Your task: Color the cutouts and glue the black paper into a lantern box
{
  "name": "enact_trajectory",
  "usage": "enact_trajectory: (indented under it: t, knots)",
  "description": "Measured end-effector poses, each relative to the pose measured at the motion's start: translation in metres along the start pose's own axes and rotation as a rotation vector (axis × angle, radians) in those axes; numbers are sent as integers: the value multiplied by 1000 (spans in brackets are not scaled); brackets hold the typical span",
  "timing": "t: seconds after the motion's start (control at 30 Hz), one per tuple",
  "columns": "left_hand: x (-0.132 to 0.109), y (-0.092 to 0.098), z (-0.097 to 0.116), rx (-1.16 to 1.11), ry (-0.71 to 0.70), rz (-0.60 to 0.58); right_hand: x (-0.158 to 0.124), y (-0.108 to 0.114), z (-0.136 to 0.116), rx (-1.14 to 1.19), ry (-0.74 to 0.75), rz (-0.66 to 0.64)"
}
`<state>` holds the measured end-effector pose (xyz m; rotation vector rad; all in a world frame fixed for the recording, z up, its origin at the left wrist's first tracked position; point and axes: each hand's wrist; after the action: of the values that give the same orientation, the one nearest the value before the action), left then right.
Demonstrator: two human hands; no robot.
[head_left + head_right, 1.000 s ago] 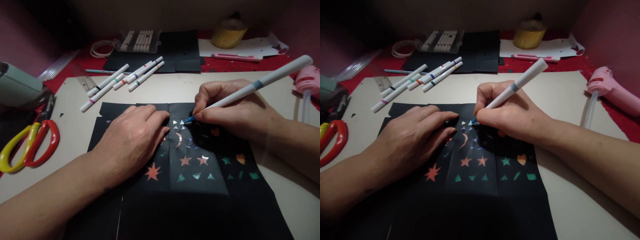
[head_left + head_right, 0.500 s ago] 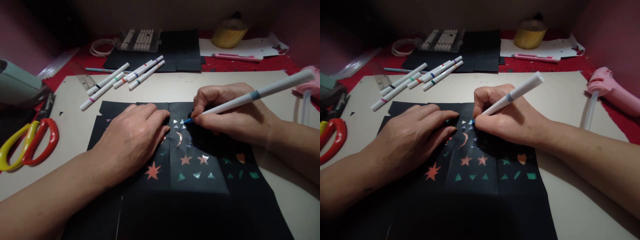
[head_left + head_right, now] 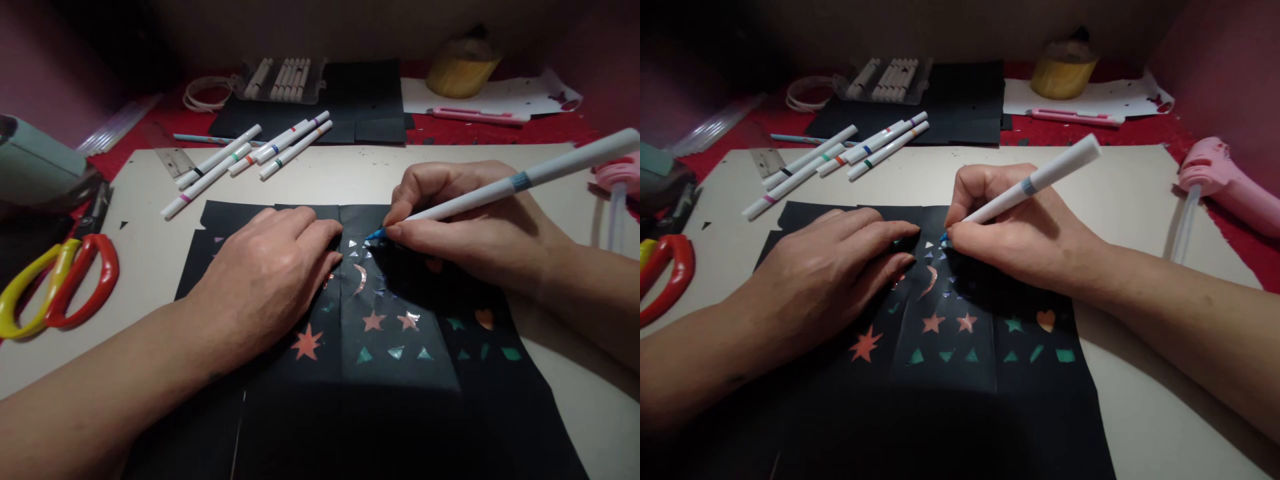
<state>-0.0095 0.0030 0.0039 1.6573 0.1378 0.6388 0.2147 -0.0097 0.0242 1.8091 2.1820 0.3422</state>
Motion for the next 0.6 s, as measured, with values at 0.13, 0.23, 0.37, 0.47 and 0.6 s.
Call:
enact_trajectory:
  t: [0.13,0.23,0.37,0.47,0.6]
  knots:
    - [0,0,0,-13,2,-2,-2,-1,-2,-112,140,56]
    - [1,0,0,-4,10,-8,-1,-1,0,-172,180,32]
    - [0,-1,0,-2,10,5,1,-2,1,-146,113,-8]
    - [0,-1,0,-22,10,20,0,-3,1,-53,31,-19]
    - [0,-2,-2,-43,16,8,2,-2,5,80,-93,-10]
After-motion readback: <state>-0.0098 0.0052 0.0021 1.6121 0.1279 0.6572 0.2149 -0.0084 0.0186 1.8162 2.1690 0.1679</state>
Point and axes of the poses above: each hand's wrist, its own x-axis towards the middle knuckle, its own y-axis out of the back of the hand, z = x × y, and after that the axes turned 7 degrees about -y, right-handed
